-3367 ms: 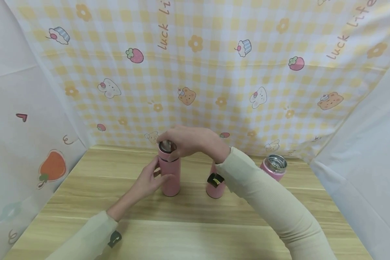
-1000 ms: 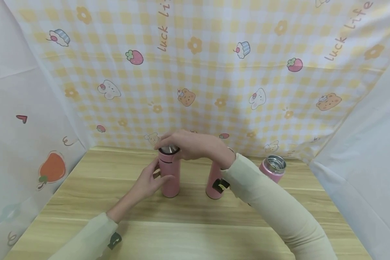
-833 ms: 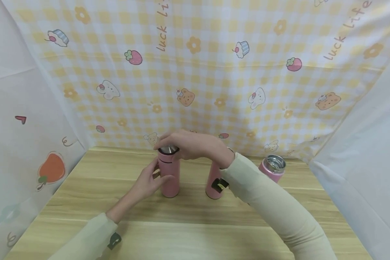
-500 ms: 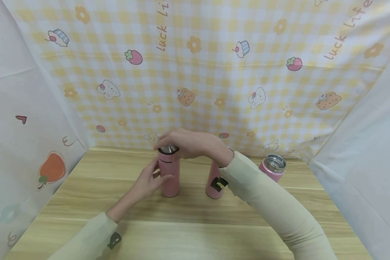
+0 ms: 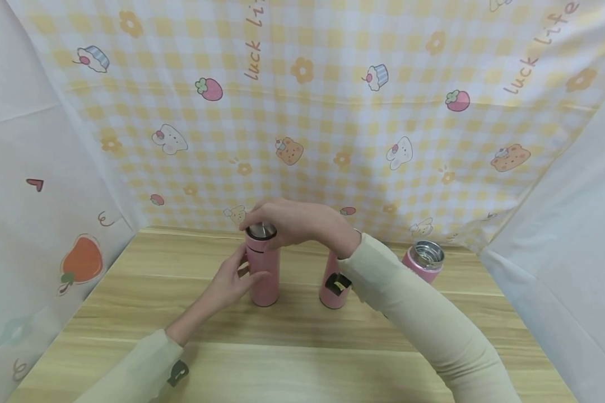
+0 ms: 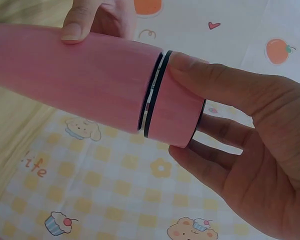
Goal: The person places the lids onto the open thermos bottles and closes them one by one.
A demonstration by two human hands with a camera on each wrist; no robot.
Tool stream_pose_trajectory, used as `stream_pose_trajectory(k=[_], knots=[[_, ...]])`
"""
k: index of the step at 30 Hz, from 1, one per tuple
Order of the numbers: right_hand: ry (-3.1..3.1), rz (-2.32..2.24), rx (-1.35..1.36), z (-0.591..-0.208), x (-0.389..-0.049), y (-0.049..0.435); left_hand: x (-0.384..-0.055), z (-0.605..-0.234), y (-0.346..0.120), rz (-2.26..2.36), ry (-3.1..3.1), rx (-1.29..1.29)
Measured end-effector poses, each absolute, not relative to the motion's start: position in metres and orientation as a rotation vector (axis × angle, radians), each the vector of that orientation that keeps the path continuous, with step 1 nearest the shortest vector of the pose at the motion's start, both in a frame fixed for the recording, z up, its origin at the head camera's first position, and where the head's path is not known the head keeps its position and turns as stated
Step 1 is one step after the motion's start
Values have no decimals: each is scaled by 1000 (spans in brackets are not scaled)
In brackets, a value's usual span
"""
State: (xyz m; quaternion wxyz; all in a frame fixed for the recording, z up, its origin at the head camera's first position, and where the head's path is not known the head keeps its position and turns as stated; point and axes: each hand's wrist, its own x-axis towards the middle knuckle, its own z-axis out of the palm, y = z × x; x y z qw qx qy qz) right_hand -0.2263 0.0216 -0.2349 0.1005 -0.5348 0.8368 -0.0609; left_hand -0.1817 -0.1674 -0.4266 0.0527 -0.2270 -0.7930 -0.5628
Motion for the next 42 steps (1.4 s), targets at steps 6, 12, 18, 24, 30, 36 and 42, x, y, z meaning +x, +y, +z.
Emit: stream_pose_trajectory(k=[6, 12, 18, 24, 30, 36, 42], knots=[[2515, -169, -1536, -237, -225, 20, -181, -427, -167, -1726, -2398, -700], [2587, -124, -1519, -240, -223, 17, -181, -426, -167, -1750, -2411, -669], [2679, -115, -1498, -245, -219, 18, -180, -425, -166, -1755, -2416, -655], [2761, -111, -1453, -248, -215, 16, -181, -427, -166, -1758, -2406, -662], [2791, -68, -1430, -249, -214, 17, -182, -428, -167, -1747, -2393, -687], [2670, -140, -1548, -250, -219, 22, -181, -426, -167, -1752, -2401, -701], [2463, -291, -1632, -247, -227, 26, -180, -426, -167, -1752, -2395, -693]])
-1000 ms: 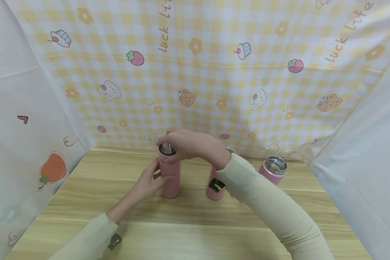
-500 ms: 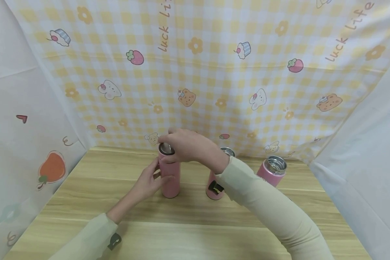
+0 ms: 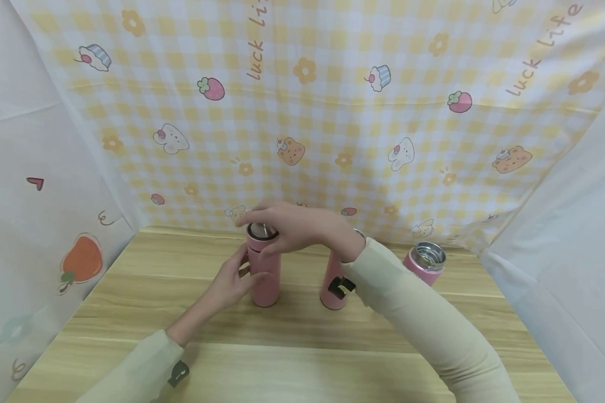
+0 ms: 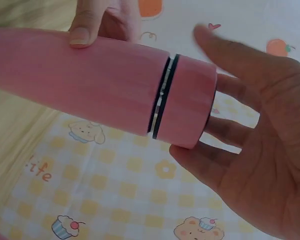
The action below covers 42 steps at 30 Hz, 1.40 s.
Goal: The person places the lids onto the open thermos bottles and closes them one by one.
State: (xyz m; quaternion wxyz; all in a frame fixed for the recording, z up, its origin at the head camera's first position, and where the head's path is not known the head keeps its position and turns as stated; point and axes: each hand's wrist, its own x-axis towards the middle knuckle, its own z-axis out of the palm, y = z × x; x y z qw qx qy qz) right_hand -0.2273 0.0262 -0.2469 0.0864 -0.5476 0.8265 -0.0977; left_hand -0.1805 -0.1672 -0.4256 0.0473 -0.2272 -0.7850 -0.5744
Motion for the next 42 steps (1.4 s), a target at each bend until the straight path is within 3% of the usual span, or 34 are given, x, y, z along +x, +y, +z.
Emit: stream_pose_trajectory(k=[42], knots=[[2603, -123, -1530, -245, -215, 22, -179, -426, -165, -1771, -2374, -690]])
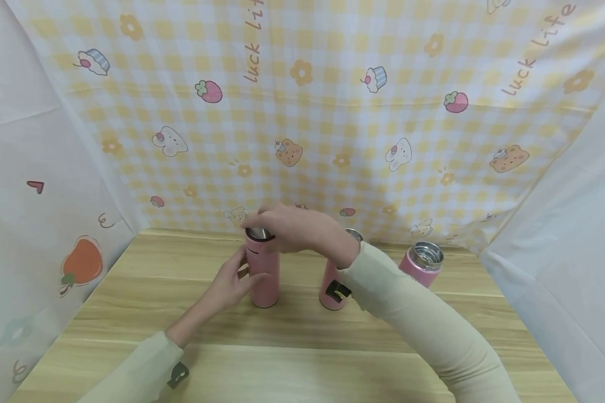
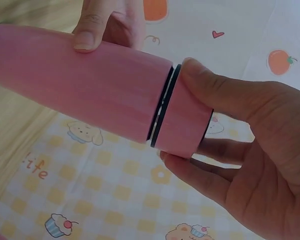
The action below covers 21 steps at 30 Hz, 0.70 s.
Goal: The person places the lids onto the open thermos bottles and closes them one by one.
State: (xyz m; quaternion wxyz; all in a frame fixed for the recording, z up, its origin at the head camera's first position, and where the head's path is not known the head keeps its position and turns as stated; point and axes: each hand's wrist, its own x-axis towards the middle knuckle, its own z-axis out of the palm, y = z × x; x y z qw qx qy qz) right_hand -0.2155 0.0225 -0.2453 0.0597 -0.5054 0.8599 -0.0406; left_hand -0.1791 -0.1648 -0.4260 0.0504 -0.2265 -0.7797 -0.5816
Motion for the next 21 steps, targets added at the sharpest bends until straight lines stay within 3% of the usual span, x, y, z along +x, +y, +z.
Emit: stream_pose_trajectory(k=[21], knots=[[2778, -34, -1430, -249, -211, 19, -180, -425, -165, -1767, -2384, -678]])
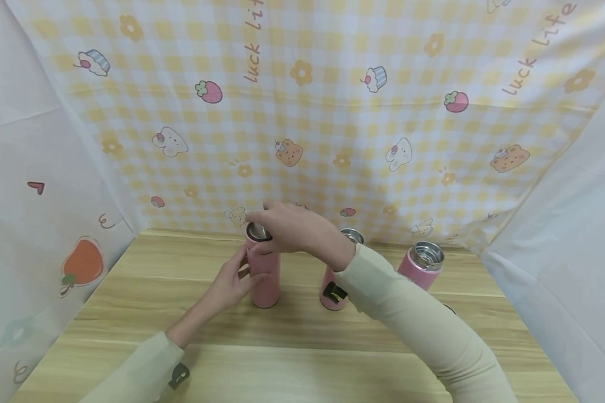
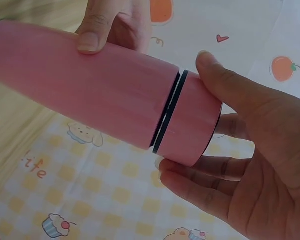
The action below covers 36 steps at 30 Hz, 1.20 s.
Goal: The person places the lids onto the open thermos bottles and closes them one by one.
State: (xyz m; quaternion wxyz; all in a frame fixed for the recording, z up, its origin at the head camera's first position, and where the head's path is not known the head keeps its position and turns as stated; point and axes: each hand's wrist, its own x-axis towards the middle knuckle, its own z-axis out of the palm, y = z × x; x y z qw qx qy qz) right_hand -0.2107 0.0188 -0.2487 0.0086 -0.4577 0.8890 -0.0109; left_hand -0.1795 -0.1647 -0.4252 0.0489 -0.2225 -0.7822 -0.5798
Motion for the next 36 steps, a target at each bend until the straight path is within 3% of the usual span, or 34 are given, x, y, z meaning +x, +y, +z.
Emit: stream_pose_trajectory(k=[13, 36], knots=[[2476, -248, -1640, -246, -223, 29, -179, -424, -166, -1763, -2401, -669], [2530, -212, -1507, -245, -215, 28, -179, -426, -165, -1754, -2397, -668]])
